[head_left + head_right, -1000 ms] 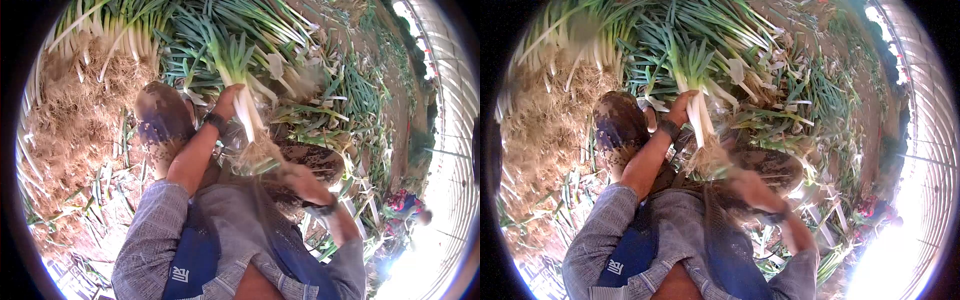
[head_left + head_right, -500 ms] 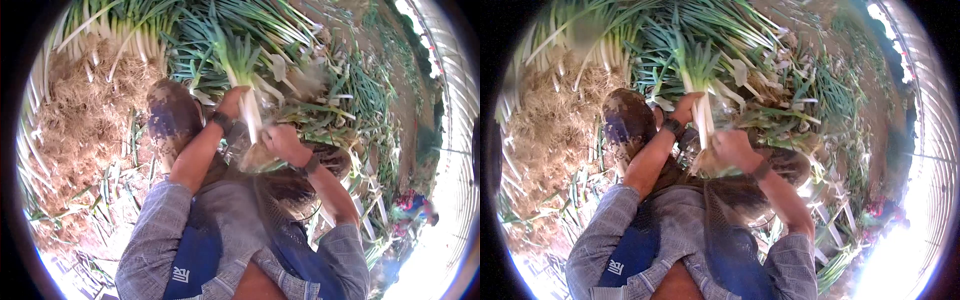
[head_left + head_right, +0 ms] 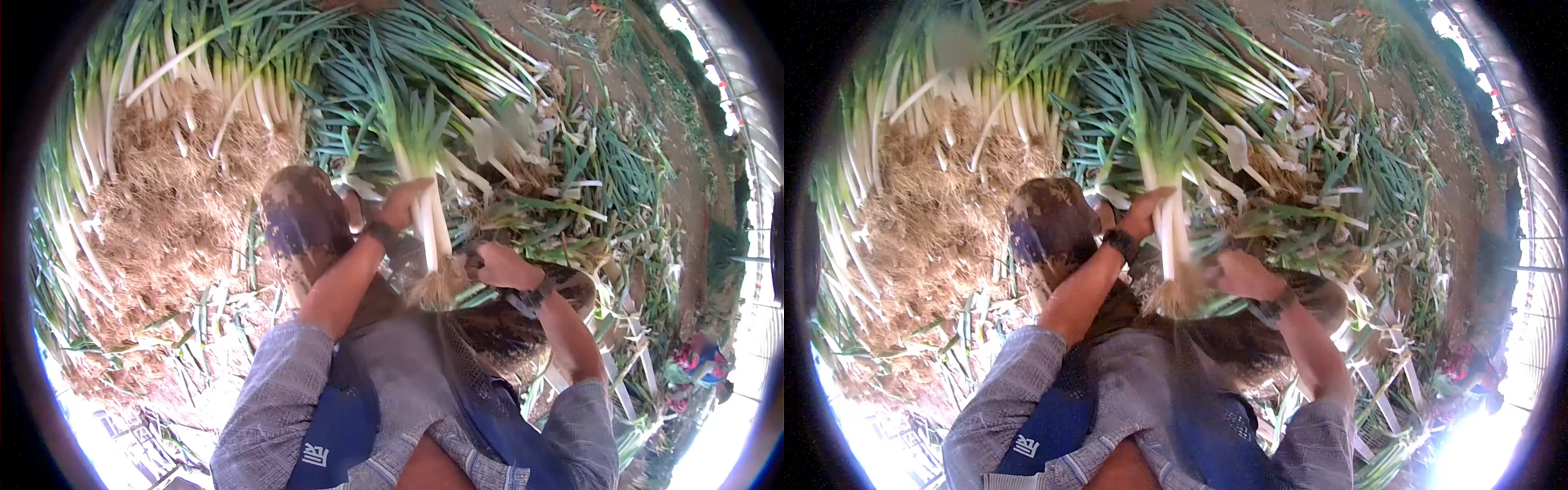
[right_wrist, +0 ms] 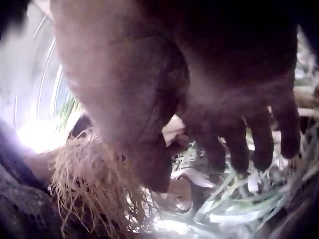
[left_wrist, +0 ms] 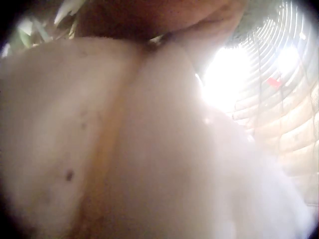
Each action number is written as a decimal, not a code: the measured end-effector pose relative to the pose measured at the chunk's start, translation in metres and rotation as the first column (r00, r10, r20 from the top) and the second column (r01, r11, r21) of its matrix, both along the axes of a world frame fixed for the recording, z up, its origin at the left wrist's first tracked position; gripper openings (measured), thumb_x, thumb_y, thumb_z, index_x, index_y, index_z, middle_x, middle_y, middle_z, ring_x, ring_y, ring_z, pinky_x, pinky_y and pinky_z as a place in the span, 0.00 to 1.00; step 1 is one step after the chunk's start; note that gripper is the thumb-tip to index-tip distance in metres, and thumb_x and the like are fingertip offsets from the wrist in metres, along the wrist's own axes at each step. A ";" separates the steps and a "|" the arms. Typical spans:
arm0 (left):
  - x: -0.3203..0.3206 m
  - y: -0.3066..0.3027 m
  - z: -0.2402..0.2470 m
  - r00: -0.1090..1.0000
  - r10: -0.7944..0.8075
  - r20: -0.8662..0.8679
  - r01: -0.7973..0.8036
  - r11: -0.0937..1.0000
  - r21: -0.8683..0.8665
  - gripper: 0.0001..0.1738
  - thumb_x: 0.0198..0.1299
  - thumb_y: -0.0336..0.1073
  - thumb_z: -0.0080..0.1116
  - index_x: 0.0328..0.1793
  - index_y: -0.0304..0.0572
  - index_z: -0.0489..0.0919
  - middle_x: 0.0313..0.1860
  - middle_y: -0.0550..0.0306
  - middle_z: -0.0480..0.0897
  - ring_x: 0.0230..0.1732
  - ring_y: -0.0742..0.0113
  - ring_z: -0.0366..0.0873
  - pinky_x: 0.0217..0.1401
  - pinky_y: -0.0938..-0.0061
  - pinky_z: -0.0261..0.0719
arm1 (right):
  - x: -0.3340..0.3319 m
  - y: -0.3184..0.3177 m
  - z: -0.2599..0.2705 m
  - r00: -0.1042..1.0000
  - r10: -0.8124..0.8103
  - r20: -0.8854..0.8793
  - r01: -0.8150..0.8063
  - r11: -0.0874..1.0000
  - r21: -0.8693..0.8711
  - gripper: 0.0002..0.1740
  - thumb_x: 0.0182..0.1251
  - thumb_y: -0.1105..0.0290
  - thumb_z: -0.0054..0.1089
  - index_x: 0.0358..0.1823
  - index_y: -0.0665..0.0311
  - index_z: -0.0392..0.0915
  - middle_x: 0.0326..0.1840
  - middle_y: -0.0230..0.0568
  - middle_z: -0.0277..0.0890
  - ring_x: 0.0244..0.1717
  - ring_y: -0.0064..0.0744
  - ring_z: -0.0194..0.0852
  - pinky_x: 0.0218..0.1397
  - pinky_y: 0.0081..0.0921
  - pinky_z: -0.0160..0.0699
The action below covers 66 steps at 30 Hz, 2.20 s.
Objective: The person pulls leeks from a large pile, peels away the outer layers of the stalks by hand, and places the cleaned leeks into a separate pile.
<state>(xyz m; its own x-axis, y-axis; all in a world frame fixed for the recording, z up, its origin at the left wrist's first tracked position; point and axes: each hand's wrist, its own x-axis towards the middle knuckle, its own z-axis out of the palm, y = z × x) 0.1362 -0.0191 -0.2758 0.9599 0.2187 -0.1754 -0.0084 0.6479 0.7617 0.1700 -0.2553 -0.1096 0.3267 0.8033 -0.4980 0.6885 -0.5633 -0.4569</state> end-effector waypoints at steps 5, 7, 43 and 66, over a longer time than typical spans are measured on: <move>-0.028 0.022 0.039 0.968 -0.147 -0.202 0.104 0.973 -0.208 0.21 0.60 0.37 0.59 0.54 0.27 0.73 0.39 0.45 0.82 0.35 0.58 0.83 0.40 0.64 0.85 | 0.025 0.009 0.012 0.168 -0.476 -0.863 0.827 0.544 -0.139 0.28 0.63 0.51 0.62 0.56 0.65 0.72 0.41 0.41 0.80 0.38 0.32 0.82 0.45 0.32 0.81; -0.039 0.053 0.009 0.938 -0.299 0.174 0.090 0.696 0.712 0.23 0.60 0.37 0.58 0.55 0.26 0.71 0.39 0.45 0.82 0.35 0.58 0.83 0.39 0.64 0.85 | 0.035 0.031 -0.026 0.334 -0.488 -0.806 0.811 0.584 -0.017 0.33 0.65 0.51 0.59 0.63 0.66 0.66 0.49 0.48 0.78 0.47 0.39 0.80 0.52 0.38 0.81; -0.117 -0.007 0.251 0.657 -0.453 -0.602 0.751 0.465 0.469 0.48 0.57 0.51 0.65 0.74 0.34 0.53 0.64 0.42 0.71 0.57 0.57 0.77 0.62 0.64 0.77 | -0.064 0.093 0.012 -0.282 0.280 -0.917 0.952 0.201 -0.232 0.25 0.63 0.57 0.56 0.54 0.71 0.69 0.45 0.46 0.74 0.46 0.42 0.76 0.53 0.34 0.78; -0.148 0.146 0.396 0.713 0.146 0.686 -0.701 0.176 0.691 0.29 0.61 0.40 0.59 0.64 0.33 0.65 0.35 0.54 0.83 0.23 0.72 0.78 0.20 0.84 0.77 | -0.067 0.260 0.303 0.909 0.317 -0.271 0.225 0.173 0.959 0.36 0.56 0.72 0.67 0.64 0.70 0.60 0.56 0.47 0.71 0.58 0.38 0.71 0.61 0.37 0.71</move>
<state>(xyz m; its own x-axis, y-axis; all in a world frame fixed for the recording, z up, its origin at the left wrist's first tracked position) -0.0115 0.1269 0.1205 0.5345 0.3495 0.7695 -0.4751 -0.6288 0.6155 0.1034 0.0051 0.1931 0.3032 0.7068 0.6391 0.3382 0.5472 -0.7656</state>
